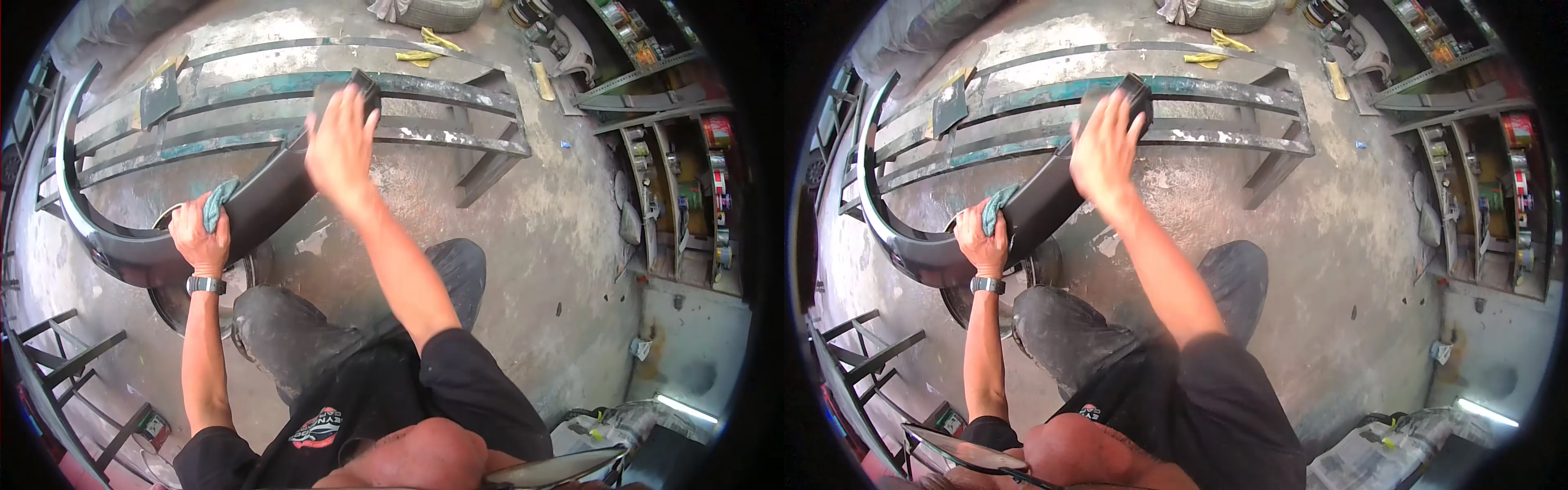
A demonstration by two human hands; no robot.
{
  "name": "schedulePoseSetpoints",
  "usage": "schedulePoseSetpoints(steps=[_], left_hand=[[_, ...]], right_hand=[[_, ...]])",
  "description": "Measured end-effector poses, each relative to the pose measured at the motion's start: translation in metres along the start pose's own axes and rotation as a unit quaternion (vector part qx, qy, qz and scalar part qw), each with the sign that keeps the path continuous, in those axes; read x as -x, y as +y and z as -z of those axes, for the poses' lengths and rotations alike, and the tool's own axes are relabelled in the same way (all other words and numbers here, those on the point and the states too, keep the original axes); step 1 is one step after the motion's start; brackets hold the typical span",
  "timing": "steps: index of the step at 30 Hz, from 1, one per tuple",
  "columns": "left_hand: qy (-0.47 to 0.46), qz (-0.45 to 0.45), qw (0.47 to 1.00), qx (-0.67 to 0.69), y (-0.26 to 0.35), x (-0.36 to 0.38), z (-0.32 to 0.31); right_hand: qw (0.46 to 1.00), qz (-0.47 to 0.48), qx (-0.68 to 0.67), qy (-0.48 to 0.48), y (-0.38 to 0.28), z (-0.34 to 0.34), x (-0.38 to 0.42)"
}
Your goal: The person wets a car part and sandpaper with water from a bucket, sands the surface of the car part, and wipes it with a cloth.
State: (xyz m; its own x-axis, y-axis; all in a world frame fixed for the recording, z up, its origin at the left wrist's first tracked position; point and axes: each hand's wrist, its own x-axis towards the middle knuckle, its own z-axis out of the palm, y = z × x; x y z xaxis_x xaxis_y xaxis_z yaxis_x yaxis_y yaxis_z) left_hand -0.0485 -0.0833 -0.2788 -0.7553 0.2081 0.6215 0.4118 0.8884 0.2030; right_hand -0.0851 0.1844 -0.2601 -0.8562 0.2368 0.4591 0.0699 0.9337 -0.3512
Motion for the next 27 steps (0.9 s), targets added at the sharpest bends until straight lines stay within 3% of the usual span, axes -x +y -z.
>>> schedulePoseSetpoints(steps=[1,4,6,7,8,10,13,14,15,16,18,20,23,26,27], left_hand=[[-0.007,0.003,1.0,-0.002,0.003,0.0,0.002],[-0.013,0.005,1.0,-0.01,0.003,-0.001,0.002],[-0.013,0.004,1.0,-0.004,0.002,0.003,0.003],[-0.004,0.002,1.0,0.004,0.0,0.003,0.0],[0.002,0.0,1.0,0.01,-0.002,0.003,-0.001],[0.006,-0.001,1.0,0.004,-0.001,0.003,0.002],[0.012,0.004,1.0,0.003,0.0,0.0,0.001],[0.003,0.01,1.0,0.012,0.001,0.0,0.003],[-0.007,0.018,1.0,0.018,0.001,0.001,0.006],[-0.014,0.024,0.999,0.024,0.001,0.001,0.007],[-0.006,0.023,0.999,0.029,0.001,-0.001,0.008],[0.002,0.021,0.999,0.035,0.003,-0.001,0.008],[0.003,0.021,0.999,0.036,0.003,-0.003,0.01],[0.003,0.026,0.999,0.033,0.002,-0.002,0.01],[0.004,0.022,0.999,0.031,0.003,-0.003,0.01]], right_hand=[[0.997,0.007,-0.039,-0.066,-0.006,0.005,0.026],[0.999,0.02,0.041,-0.008,0.036,-0.013,-0.016],[0.983,-0.078,-0.058,-0.158,0.063,0.016,-0.075],[0.975,-0.066,-0.121,-0.175,0.096,-0.012,-0.092],[0.947,-0.093,-0.163,-0.26,0.088,0.029,-0.101],[0.971,0.043,-0.231,-0.035,0.116,0.009,-0.085],[0.981,0.152,-0.084,-0.084,0.11,0.015,-0.051],[0.978,0.133,-0.143,-0.069,0.102,0.01,-0.032],[0.975,0.189,-0.101,-0.06,0.09,0.011,-0.016],[0.966,0.246,-0.059,-0.046,0.078,0.015,-0.003],[0.926,0.332,-0.111,-0.139,0.052,0.027,0.024],[0.896,0.419,-0.012,-0.15,0.071,0.031,-0.004],[0.906,0.4,0.046,-0.127,0.083,0.042,-0.027],[0.89,0.412,-0.086,-0.177,0.06,0.029,-0.003],[0.879,0.441,-0.059,-0.173,0.063,0.019,-0.008]])
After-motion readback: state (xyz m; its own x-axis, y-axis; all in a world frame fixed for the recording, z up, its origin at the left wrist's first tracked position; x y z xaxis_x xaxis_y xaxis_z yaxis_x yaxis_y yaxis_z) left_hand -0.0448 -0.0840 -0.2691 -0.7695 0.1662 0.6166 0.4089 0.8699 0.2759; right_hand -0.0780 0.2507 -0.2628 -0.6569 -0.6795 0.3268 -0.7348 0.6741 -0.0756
